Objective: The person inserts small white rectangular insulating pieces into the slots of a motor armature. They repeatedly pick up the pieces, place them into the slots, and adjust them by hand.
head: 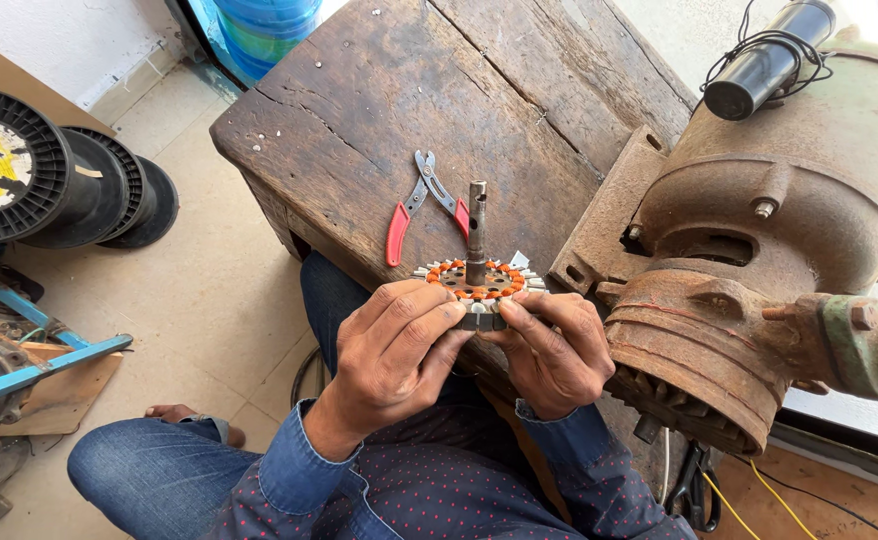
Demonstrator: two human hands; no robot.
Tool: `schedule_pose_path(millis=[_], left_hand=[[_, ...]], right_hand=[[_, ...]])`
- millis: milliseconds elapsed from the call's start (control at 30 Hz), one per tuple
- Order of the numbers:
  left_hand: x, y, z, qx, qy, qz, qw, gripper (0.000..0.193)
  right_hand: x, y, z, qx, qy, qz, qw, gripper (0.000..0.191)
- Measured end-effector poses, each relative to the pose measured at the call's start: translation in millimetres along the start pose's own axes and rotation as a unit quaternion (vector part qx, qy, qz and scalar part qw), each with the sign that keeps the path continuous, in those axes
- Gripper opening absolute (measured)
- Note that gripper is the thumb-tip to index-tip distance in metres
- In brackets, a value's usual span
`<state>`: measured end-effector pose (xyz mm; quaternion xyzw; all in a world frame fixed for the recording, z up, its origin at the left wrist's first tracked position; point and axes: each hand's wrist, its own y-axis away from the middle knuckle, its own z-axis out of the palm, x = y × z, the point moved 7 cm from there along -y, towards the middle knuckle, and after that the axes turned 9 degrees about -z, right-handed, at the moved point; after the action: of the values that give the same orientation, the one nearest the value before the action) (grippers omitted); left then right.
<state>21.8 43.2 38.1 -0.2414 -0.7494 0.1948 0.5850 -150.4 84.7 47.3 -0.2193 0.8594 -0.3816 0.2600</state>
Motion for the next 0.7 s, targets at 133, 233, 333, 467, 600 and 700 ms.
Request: schedule_pose_path(millis=[133, 233, 333, 467, 600, 700], left_hand=[[-2, -6, -1, -0.028, 0.005, -0.012, 1.000, 0.036], [-2, -13, 0, -0.045, -0.005, -0.027, 0.999, 0.043], [0, -20, 2, -0.051, -0.016, -0.033, 0.998, 0.045], [3, -28, 2, -0.048, -0.023, -0.043, 0.998, 0.040], [4, -29, 1, -0.053, -0.028, -0.054, 0.997, 0.037], [6, -30, -1, -0.049, -0.018, -0.056, 0.997, 0.032]], right_hand=[[-1, -5, 2, -0.022, 0.020, 0.019, 0.999, 0.040], [-2, -11, 3, -0.039, 0.037, 0.044, 0.998, 0.040], [-4, -20, 5, -0.042, 0.048, 0.060, 0.996, 0.039], [-7, -30, 7, -0.035, 0.045, 0.058, 0.997, 0.038], [-9, -35, 7, -0.044, 0.050, 0.065, 0.996, 0.037], [-12, -38, 7, -0.046, 0.049, 0.060, 0.996, 0.036]])
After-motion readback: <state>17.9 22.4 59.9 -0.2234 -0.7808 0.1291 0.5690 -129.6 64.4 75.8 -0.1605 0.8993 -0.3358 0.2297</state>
